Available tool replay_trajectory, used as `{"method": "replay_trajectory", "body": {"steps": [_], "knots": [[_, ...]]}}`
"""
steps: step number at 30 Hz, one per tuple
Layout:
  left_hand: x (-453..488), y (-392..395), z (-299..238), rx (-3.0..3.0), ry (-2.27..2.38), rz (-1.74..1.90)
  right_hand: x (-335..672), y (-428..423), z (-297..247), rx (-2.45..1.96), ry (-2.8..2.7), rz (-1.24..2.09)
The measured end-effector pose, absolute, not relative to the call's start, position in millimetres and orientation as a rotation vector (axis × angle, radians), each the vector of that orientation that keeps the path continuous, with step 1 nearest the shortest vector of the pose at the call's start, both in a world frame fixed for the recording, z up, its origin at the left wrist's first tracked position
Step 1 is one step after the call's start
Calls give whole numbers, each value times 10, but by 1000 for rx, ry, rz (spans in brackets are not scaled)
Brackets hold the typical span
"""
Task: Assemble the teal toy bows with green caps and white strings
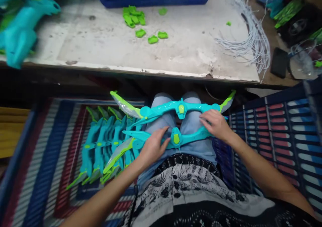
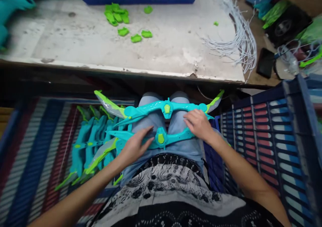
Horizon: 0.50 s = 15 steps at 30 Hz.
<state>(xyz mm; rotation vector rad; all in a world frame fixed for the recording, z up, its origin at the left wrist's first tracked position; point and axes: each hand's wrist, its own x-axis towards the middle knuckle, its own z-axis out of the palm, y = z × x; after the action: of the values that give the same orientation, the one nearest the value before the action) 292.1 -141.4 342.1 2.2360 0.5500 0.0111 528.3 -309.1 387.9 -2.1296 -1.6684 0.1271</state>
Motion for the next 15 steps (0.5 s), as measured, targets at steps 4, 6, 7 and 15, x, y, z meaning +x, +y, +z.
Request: {"method": "replay_trajectory", "body": {"steps": [4, 6, 7, 15], "knots": [[2847, -1680, 3317, 2423, 461, 13, 4982, -3181, 3648, -2144, -1823, 233], [2876, -1722, 3296, 2447, 453, 9, 5000, -3222, 3598, -2163, -1830, 242], [2899, -1722, 3301, 2440, 466, 15, 5032, -3227, 3584, -2172, -1813, 227], [3264, -1543, 3412, 2453, 501, 230, 5438, -2803, 3403, -2448, -1752, -44]]}}
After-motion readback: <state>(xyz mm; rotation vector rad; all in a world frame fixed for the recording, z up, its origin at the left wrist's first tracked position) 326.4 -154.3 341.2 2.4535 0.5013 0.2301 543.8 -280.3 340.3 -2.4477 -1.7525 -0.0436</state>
